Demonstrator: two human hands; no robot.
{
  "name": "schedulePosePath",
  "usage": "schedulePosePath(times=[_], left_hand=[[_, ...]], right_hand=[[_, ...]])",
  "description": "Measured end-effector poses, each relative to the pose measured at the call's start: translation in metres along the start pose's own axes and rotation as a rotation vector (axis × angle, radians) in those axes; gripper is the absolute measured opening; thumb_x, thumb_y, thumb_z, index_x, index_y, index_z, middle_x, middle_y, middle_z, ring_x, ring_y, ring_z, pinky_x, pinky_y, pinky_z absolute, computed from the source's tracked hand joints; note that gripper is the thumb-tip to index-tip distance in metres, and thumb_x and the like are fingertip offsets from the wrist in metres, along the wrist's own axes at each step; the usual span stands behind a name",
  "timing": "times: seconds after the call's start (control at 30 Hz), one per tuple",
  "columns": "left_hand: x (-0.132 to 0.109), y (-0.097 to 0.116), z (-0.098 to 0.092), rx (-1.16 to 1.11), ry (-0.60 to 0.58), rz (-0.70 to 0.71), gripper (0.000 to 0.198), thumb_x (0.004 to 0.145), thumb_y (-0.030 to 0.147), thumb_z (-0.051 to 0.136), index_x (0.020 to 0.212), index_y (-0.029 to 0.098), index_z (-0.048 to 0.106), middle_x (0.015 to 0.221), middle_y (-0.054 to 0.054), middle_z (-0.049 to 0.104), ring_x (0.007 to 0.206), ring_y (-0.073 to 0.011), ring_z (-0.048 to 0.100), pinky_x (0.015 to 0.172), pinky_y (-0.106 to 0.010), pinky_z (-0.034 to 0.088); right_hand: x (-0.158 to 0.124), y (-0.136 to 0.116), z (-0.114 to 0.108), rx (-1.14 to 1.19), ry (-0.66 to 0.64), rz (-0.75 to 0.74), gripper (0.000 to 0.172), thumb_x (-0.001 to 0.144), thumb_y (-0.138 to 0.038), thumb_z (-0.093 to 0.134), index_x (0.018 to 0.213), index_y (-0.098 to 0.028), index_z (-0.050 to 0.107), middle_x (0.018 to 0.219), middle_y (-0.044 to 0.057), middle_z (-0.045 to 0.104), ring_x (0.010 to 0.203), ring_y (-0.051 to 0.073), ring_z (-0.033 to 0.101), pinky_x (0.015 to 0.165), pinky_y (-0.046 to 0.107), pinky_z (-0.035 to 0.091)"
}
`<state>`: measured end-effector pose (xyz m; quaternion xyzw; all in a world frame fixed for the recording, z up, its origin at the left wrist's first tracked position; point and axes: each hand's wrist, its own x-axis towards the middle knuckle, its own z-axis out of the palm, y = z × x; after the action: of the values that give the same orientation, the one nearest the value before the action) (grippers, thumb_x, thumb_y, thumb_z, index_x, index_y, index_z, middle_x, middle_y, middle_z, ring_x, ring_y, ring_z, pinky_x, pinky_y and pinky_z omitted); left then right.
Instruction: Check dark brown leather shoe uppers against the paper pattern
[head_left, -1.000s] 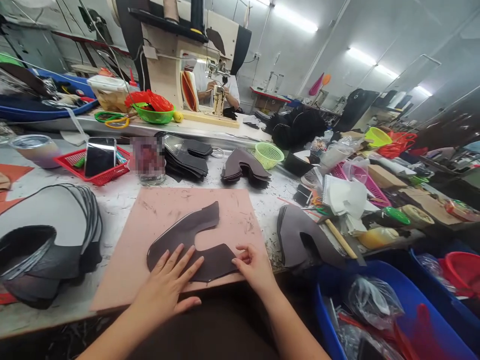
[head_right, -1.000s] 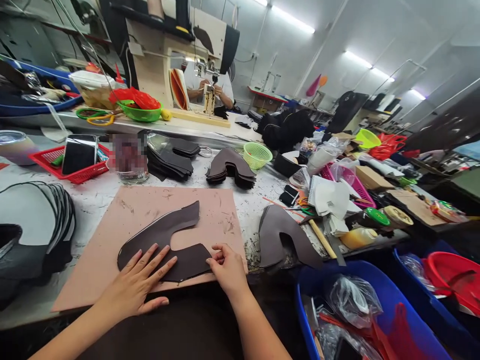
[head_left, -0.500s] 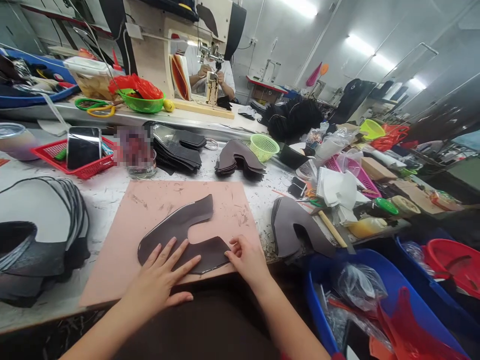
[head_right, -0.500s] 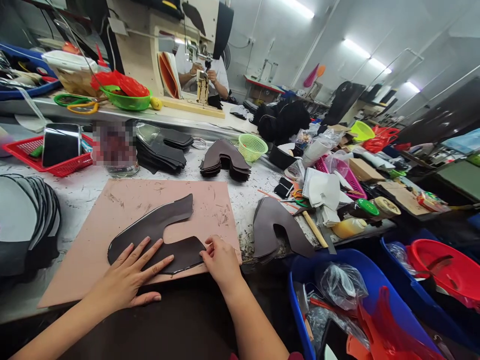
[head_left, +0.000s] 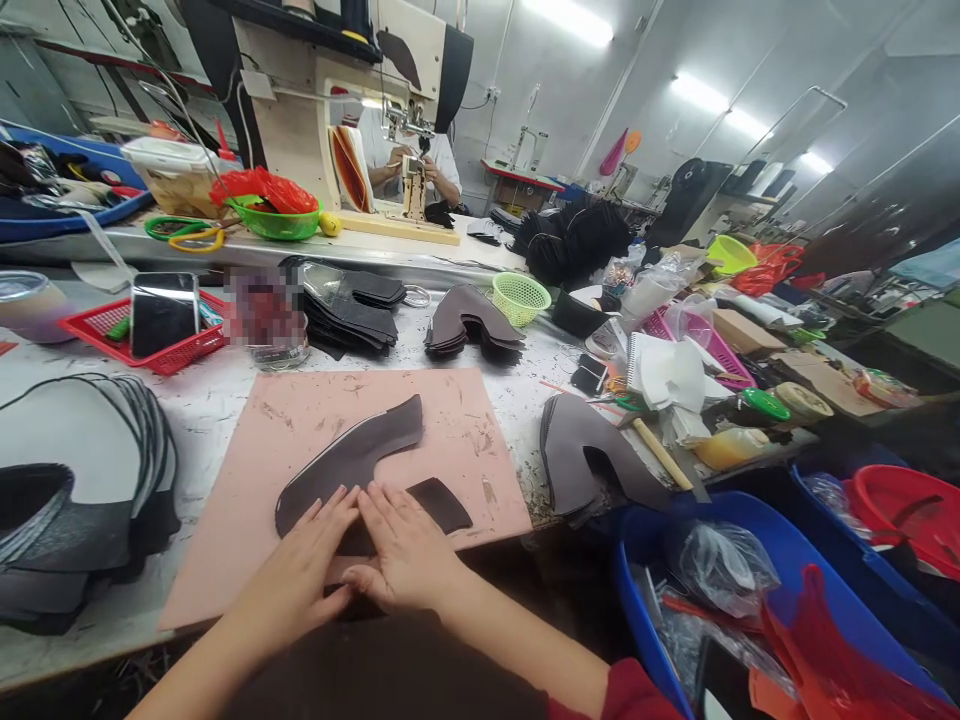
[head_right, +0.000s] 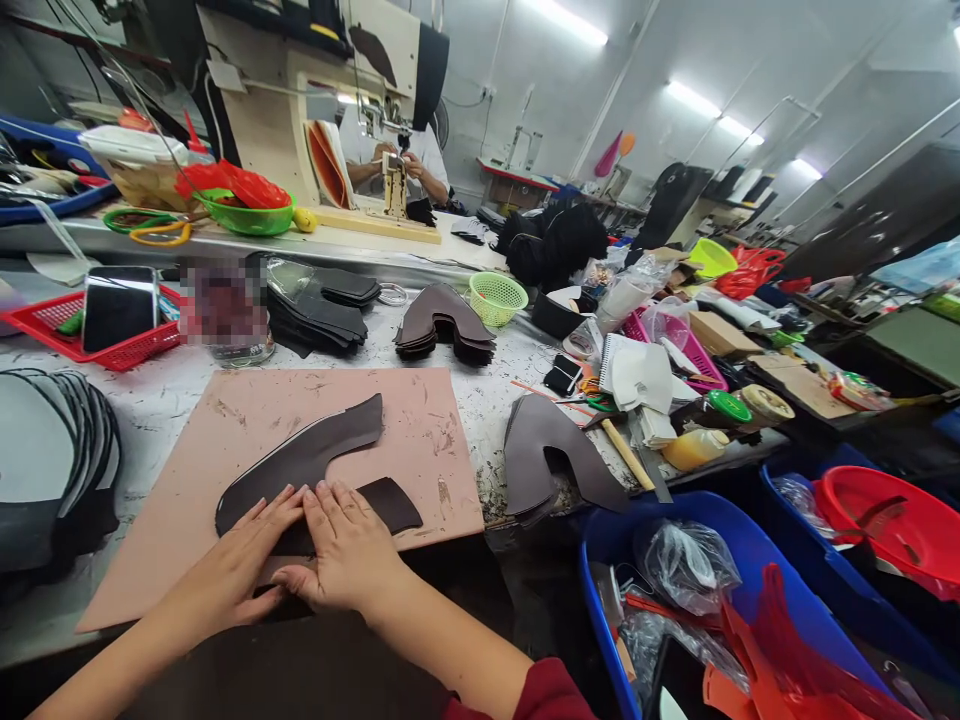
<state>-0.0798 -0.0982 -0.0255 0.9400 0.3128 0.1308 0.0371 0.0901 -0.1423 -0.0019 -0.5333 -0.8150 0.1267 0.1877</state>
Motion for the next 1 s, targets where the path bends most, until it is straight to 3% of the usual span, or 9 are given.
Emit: schedulePosePath(times=[0.2,0.33,0.43,0.53,0.6,0.7,0.8,0.9,1.0], left_hand=[[-0.002,-0.003,-0.007,-0.012,-0.01,-0.011,0.052,0.079,0.048,0.043,0.122,0.019,0.044,0.13,-0.009,0.043,0.12,-0.0235,0.038,0.097,-0.04,0.035],[0.003,-0.002,-0.018,-0.014,-0.04,-0.025,0.044,0.08,0.048,0.043,0.115,0.022,0.05,0.127,-0.006,0.048,0.116,-0.0223,0.044,0.092,-0.038,0.041],[0.013,-0.005,-0.025,-0.025,-0.027,-0.097,0.036,0.082,0.046,0.039,0.103,0.024,0.059,0.118,-0.005,0.056,0.108,-0.0208,0.052,0.086,-0.034,0.044],[0.025,-0.014,-0.024,0.017,0.028,-0.199,0.04,0.083,0.044,0.035,0.106,0.021,0.058,0.117,-0.009,0.057,0.106,-0.0218,0.053,0.087,-0.035,0.043],[0.028,-0.02,-0.019,0.048,0.04,-0.223,0.048,0.081,0.048,0.037,0.117,0.018,0.051,0.125,-0.011,0.05,0.113,-0.0244,0.047,0.091,-0.039,0.04],[0.025,-0.021,-0.014,0.02,-0.031,-0.21,0.069,0.073,0.058,0.043,0.129,0.019,0.034,0.134,-0.012,0.036,0.122,-0.0264,0.034,0.098,-0.042,0.031],[0.017,-0.017,-0.016,-0.037,-0.077,-0.207,0.094,0.06,0.065,0.053,0.135,0.023,0.015,0.14,-0.013,0.024,0.126,-0.0292,0.026,0.099,-0.044,0.029],[0.004,-0.032,-0.031,-0.003,0.052,-0.252,0.089,0.067,0.057,0.054,0.136,0.025,0.007,0.142,-0.013,0.019,0.127,-0.0293,0.024,0.097,-0.043,0.032],[-0.022,-0.075,-0.063,0.14,0.283,-0.42,0.066,0.081,0.043,0.043,0.136,0.027,0.01,0.142,-0.008,0.022,0.128,-0.0274,0.021,0.099,-0.045,0.03]], right_hand=[[-0.019,0.019,-0.012,-0.024,-0.011,0.148,0.061,0.081,-0.052,0.04,0.132,-0.021,0.029,0.14,0.009,0.026,0.128,0.024,0.022,0.104,0.043,0.021],[-0.029,0.026,-0.021,-0.016,-0.053,0.265,0.064,0.08,-0.051,0.041,0.133,-0.018,0.027,0.14,0.013,0.023,0.127,0.028,0.022,0.102,0.048,0.023],[-0.025,0.024,-0.029,-0.017,-0.048,0.302,0.062,0.079,-0.051,0.043,0.131,-0.018,0.032,0.138,0.015,0.028,0.125,0.032,0.026,0.099,0.053,0.023],[-0.002,0.024,-0.037,-0.049,0.016,0.267,0.053,0.082,-0.046,0.041,0.126,-0.017,0.041,0.134,0.015,0.035,0.123,0.031,0.031,0.099,0.054,0.022],[0.025,0.029,-0.041,-0.062,0.031,0.15,0.045,0.084,-0.039,0.039,0.124,-0.017,0.043,0.134,0.013,0.037,0.123,0.027,0.031,0.101,0.049,0.021],[0.072,0.04,-0.041,-0.083,-0.042,-0.035,0.041,0.084,-0.032,0.041,0.123,-0.018,0.043,0.132,0.011,0.04,0.122,0.022,0.034,0.101,0.042,0.024],[0.109,0.044,-0.041,-0.125,-0.127,-0.118,0.047,0.081,-0.033,0.048,0.123,-0.014,0.042,0.122,0.014,0.051,0.111,0.024,0.046,0.094,0.04,0.033],[0.122,0.042,-0.05,-0.172,-0.185,-0.12,0.042,0.074,-0.033,0.057,0.111,-0.013,0.054,0.094,0.013,0.065,0.089,0.026,0.058,0.078,0.037,0.042],[0.117,0.049,-0.072,-0.042,-0.278,-0.088,0.013,0.072,-0.027,0.058,0.08,-0.02,0.065,0.074,0.004,0.066,0.072,0.02,0.059,0.064,0.028,0.043]])
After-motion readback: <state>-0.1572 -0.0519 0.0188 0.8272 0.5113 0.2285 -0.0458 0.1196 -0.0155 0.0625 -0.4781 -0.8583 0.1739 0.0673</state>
